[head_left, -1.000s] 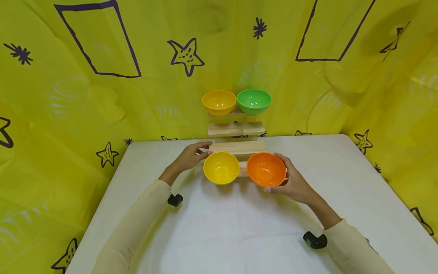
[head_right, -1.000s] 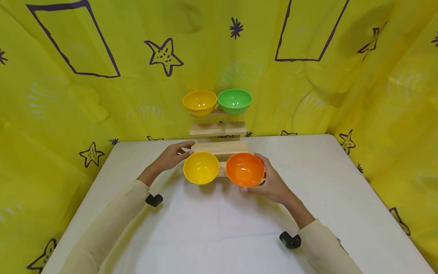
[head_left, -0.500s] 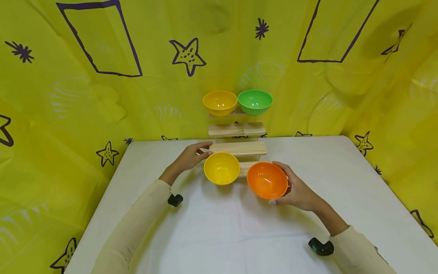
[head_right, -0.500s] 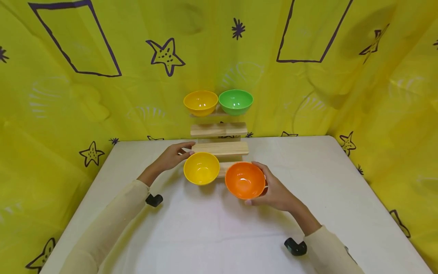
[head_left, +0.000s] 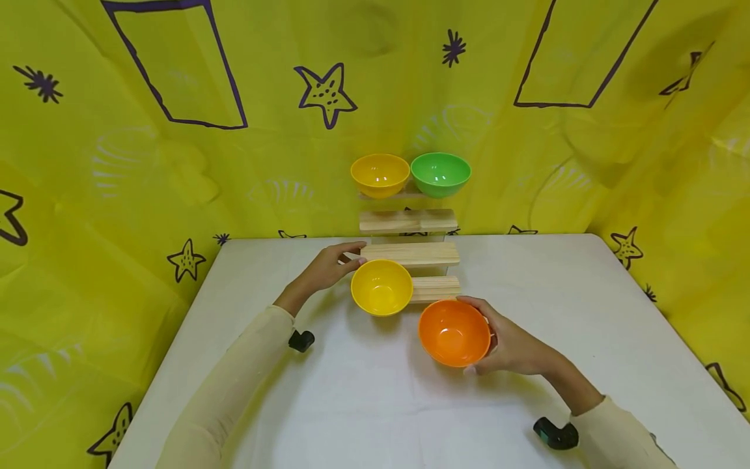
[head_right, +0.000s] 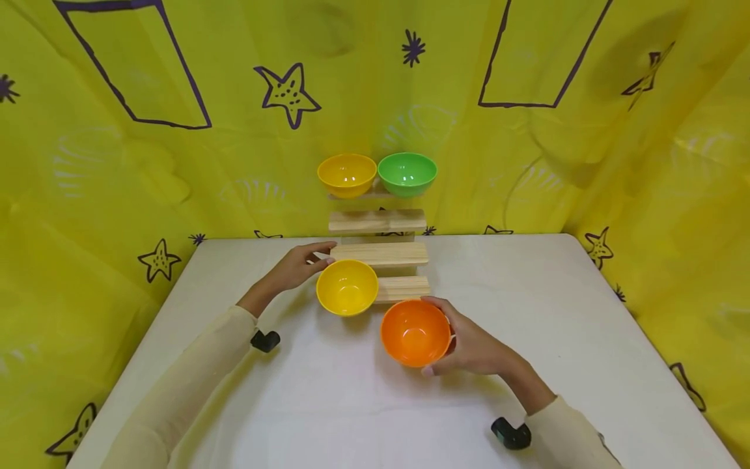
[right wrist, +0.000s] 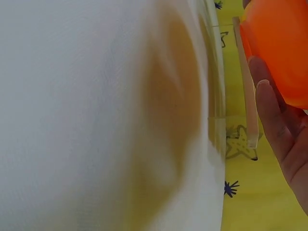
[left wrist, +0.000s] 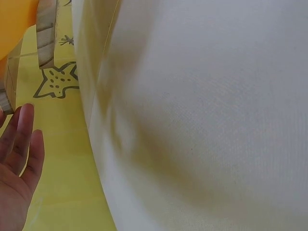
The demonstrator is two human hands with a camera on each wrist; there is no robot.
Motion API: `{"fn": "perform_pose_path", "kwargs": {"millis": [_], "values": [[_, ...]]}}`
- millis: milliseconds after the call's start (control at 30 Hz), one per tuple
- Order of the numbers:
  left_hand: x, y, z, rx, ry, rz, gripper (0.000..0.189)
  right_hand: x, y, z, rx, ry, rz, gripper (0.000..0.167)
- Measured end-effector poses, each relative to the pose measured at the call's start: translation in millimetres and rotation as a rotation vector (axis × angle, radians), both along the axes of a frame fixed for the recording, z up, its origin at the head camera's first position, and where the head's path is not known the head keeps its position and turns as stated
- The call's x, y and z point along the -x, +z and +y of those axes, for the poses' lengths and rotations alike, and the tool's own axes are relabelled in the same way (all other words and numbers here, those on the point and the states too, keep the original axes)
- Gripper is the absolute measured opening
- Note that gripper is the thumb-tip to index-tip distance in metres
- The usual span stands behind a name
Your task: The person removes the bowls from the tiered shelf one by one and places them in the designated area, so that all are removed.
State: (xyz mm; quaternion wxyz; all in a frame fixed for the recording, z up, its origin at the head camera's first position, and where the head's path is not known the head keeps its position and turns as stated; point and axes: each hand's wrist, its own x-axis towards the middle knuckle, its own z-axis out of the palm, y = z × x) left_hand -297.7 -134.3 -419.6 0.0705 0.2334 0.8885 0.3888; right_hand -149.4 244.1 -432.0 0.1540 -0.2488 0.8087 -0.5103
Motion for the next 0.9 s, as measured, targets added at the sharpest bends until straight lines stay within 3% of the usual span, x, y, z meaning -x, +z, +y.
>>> {"fn": "perform_pose_path", "kwargs": {"millis": [233, 700, 900], "values": [[0.4, -0.7, -0.8, -0.004, -0.006, 0.007, 0.051, -3.4, -3.3, -4.2, -0.001, 0.067, -0.008, 0.108], [0.2, 0.6, 0.7, 0.01, 0.005, 0.001, 0.051, -6.6, -13.5, -18.9, 0.043, 0.163, -0.131, 0.104], [0.5, 0.4, 0.9, 0.0, 0.001, 0.006, 0.051, -7.7, -18.3, -30.2, 0.047, 0.202, -0.115, 0.105]]}}
